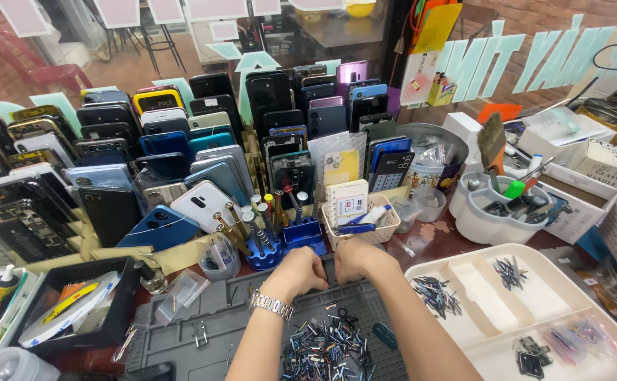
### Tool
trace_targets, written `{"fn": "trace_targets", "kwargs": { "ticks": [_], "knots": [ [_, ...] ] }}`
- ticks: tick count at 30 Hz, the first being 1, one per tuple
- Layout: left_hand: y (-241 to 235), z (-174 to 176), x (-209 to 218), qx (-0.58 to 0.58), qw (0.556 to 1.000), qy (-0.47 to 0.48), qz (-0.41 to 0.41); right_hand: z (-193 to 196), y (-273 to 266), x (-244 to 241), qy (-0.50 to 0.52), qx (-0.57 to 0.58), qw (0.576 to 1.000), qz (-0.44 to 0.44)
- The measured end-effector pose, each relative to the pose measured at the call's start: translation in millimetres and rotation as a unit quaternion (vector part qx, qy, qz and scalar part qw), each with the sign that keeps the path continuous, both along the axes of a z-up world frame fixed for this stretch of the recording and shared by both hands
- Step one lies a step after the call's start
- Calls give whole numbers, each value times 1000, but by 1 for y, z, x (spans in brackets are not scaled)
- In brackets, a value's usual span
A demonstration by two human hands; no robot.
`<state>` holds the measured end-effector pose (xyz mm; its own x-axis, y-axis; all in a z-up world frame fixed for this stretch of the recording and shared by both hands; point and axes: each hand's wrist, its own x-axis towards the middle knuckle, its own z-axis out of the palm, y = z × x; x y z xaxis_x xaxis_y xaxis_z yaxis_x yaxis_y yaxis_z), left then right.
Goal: The person sorts small electronic components from a pile on a work mat into a compartmentalized tray. They pick up individual components, inspect them, and place them into specific sections of the tray.
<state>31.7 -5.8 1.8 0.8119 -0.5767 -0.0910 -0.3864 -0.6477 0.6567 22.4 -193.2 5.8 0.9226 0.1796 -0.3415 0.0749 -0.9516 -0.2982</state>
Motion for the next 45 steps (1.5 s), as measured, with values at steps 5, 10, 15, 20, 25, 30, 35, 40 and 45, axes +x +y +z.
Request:
{"fn": "trace_targets", "kwargs": {
  "ticks": [5, 10, 15, 20, 25, 30, 35, 40, 45],
  "knots": [
    [2, 3, 4, 20, 997, 77, 14, 8, 12, -12, -35, -29, 998, -40],
    [2, 1, 7, 18, 999, 51, 0, 15, 15, -28, -55, 4, 996, -76],
    [-3, -8, 5, 16, 1000, -15, -7, 10, 11, -36, -104, 50, 990, -84],
    [3, -9, -5, -5, 999, -35, -12, 3, -3, -34, -121, 135, 979, -97],
    [9, -5, -20, -50, 997, -50, 25, -2, -18, -32, -94, 249, 955, -130],
    [12, -1, -25, -57, 997, -41, 39, -1, -17, -33, -62, 236, 966, -81],
    [5, 4, -9, 24, 999, -27, 12, -5, 1, -21, -49, 179, 983, -15],
    [3, -6, -7, 1, 996, -83, 21, -16, 4, -8, -105, 131, 985, 49],
    [16, -15, -8, -62, 996, -62, 24, -26, -7, -11, -105, 175, 979, 6]
  ]
}}
